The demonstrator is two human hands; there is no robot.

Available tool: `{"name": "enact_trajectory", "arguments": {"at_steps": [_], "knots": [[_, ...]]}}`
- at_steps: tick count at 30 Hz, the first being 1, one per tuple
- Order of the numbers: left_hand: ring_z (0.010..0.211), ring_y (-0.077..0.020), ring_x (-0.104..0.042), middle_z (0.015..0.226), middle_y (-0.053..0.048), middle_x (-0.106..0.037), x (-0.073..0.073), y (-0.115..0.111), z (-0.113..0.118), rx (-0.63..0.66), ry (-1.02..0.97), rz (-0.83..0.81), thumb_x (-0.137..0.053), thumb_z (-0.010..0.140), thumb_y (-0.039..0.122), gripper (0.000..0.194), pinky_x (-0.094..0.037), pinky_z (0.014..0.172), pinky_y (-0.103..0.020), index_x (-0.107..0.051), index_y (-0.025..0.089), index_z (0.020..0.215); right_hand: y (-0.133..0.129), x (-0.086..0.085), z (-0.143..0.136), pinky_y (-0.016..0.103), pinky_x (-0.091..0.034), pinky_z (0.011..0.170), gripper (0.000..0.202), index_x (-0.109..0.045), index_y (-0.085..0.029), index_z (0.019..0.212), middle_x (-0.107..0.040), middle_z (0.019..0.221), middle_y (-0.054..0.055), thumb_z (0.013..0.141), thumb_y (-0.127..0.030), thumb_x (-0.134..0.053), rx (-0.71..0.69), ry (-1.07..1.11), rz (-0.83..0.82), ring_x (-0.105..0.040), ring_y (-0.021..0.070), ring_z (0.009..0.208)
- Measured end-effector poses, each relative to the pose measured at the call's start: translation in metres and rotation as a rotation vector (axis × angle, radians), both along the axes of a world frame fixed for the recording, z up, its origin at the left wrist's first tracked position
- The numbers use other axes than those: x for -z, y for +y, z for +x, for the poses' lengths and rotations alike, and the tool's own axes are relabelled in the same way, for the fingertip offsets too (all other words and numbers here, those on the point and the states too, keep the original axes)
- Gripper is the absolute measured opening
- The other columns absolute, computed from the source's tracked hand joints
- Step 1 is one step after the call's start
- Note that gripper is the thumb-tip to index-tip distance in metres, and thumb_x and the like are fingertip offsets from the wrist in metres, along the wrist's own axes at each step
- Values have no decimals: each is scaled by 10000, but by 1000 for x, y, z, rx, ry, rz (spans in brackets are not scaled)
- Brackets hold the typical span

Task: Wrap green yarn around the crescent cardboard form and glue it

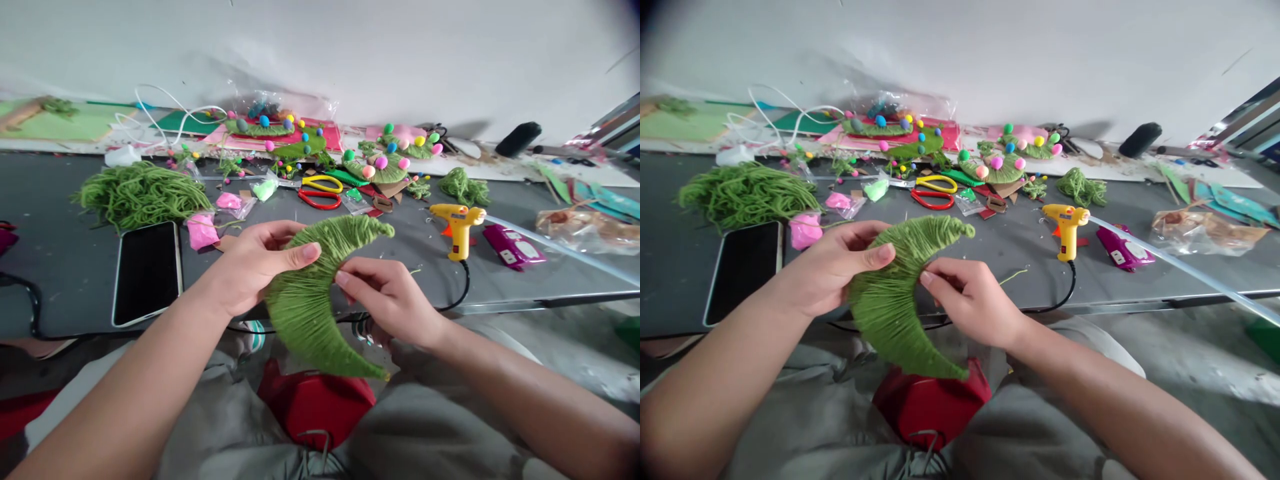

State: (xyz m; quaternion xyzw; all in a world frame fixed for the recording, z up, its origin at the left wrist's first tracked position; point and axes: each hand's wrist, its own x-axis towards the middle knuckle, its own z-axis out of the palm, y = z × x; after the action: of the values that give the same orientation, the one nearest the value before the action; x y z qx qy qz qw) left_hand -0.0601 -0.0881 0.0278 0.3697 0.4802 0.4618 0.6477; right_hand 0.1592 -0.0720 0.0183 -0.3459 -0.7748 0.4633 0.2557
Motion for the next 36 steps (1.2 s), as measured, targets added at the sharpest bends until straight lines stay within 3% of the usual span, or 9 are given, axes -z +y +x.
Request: {"name": "enact_trajectory", "arguments": {"at_steps": [7,10,14,16,19,21,27,32,36], "knots": [[837,-183,-720,915,-49,-761,9,-3,10,192,-225,127,-781,825,286,205,-588,742,-286,-758,208,1013,4,10,5,211,-161,425,295,-601,-154,770,-591,660,-26,979,-361,-611,30,449,-583,-286,22,449],[829,-155,-701,931,-42,-747,12,-2,17,177,-165,170,-683,915,367,229,-553,691,-226,-729,216,1081,2,11,3,207,-136,422,296,-601,-143,774,-608,678,-24,989,-346,-602,44,537,-670,-280,0,421],[917,-159,-673,996,-30,-713,11,-6,20,91,155,277,-640,936,432,295,-525,708,-195,-666,225,1145,1,9,0,207,-123,413,291,-597,-137,789,-582,667,-42,994,-344,-593,84,594,-741,-268,-11,402],[981,-168,-664,1074,-21,-695,9,-9,17,124,246,302,-729,878,375,390,-532,749,-198,-598,246,1222,0,9,-1,206,-123,404,286,-589,-142,793,-569,649,-52,996,-343,-589,83,614,-797,-258,-9,393],[1020,-195,-674,1140,-30,-683,4,-12,10,252,149,249,-806,808,295,593,-567,799,-254,-487,265,1306,2,10,-2,208,-122,399,312,-577,-141,771,-550,607,-61,1004,-349,-573,55,618,-846,-233,-9,375],[964,-200,-699,1083,-31,-705,3,-11,8,226,45,183,-827,781,269,601,-585,787,-289,-487,252,1277,5,12,-1,212,-119,405,325,-580,-140,764,-564,613,-56,1006,-357,-570,20,619,-824,-232,-10,374],[811,-153,-708,952,-48,-747,14,-1,18,-89,-96,114,-821,782,299,318,-574,741,-242,-696,166,1043,18,20,3,192,-151,415,194,-697,-167,950,-667,748,-2,989,-332,-604,-1,554,-552,-323,1,428],[786,-202,-736,939,-40,-754,13,-2,12,9,-126,146,-748,854,340,257,-618,718,-330,-699,223,1077,31,23,11,194,-284,437,283,-720,-163,880,-669,739,19,977,-397,-595,-79,349,-369,-410,46,488],[736,-234,-745,876,-29,-752,3,-5,-3,184,-9,95,-744,851,350,224,-635,686,-389,-675,230,1028,52,19,25,247,-493,653,232,-713,-144,796,-705,800,40,868,-365,-712,-185,120,-90,-615,141,697]]}}
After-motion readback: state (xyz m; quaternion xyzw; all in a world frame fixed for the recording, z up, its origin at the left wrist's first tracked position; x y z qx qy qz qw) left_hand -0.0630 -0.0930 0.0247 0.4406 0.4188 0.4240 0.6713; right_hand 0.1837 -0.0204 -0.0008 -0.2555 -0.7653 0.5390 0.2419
